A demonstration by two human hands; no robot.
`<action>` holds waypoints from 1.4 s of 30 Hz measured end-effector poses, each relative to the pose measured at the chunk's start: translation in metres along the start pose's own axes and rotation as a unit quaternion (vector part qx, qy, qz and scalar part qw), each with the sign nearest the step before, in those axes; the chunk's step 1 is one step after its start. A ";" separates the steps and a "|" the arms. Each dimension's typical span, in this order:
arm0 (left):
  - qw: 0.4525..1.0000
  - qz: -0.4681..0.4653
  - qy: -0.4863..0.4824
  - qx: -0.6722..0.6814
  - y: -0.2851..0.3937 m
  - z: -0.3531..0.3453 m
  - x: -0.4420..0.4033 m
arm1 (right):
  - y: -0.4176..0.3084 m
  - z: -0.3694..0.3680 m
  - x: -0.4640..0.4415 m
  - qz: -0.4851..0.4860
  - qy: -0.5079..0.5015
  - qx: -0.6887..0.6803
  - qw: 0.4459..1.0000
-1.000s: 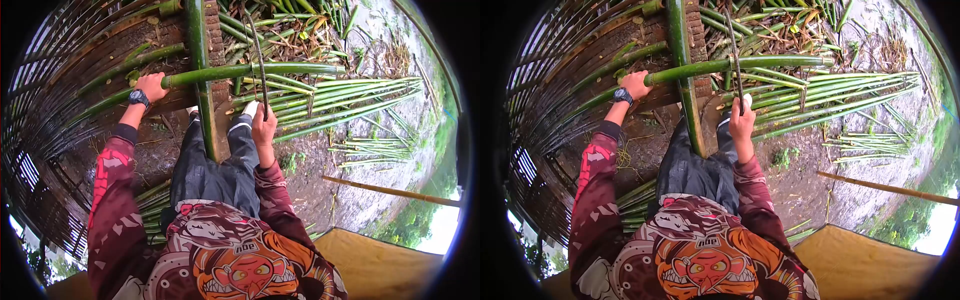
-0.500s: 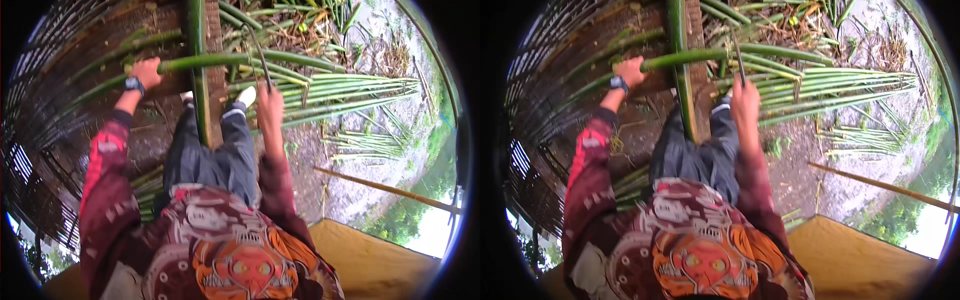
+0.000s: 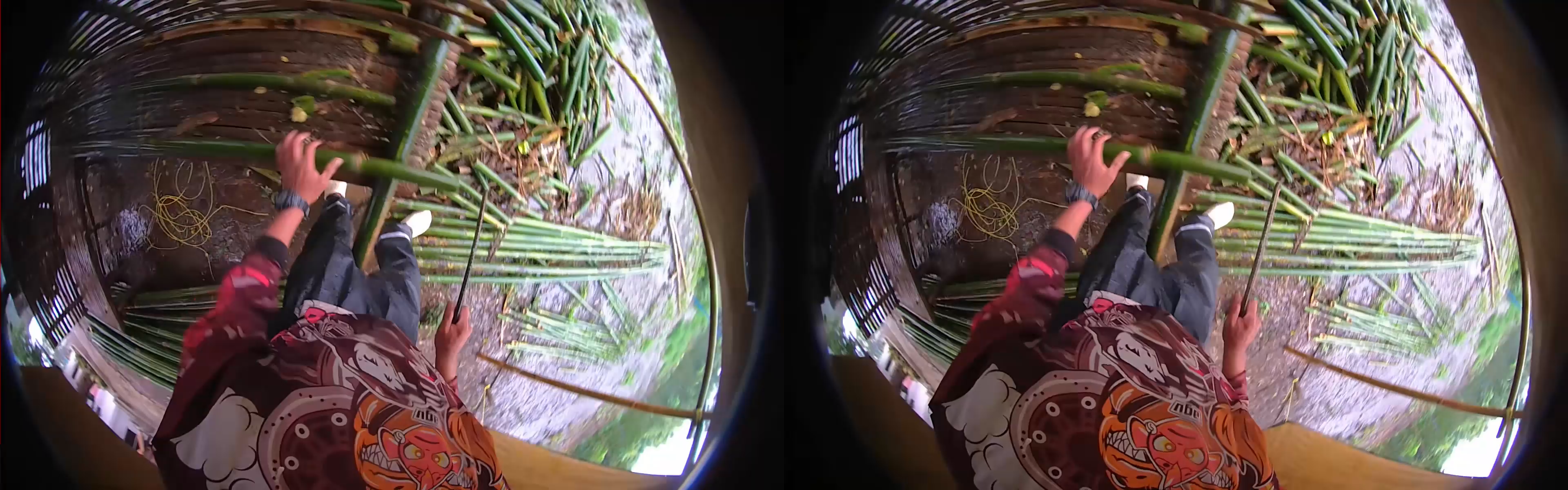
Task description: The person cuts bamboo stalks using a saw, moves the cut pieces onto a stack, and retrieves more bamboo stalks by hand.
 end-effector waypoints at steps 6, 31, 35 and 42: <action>0.495 0.776 0.036 0.389 -0.135 -0.149 0.145 | -0.150 -0.094 -0.097 0.429 -0.079 0.112 0.893; 0.215 0.470 0.033 0.855 -0.029 0.023 0.152 | -0.171 -0.121 -0.107 0.359 -0.318 0.461 0.747; 0.202 0.540 0.060 0.815 -0.051 0.011 0.213 | -0.194 -0.133 -0.110 0.366 -0.352 0.461 0.728; 0.335 0.580 0.485 0.563 -0.291 0.249 0.405 | -0.312 -0.313 0.179 0.493 -0.535 0.355 0.587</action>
Point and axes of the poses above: each hand's wrist, its own x-axis away from the middle knuckle, its own z-axis out of the back of the hand, y = z × x, the point moved 9 cm from there along -x, towards the middle knuckle, and after that the axes turned 12 degrees about -x, right-handed, at the moved point
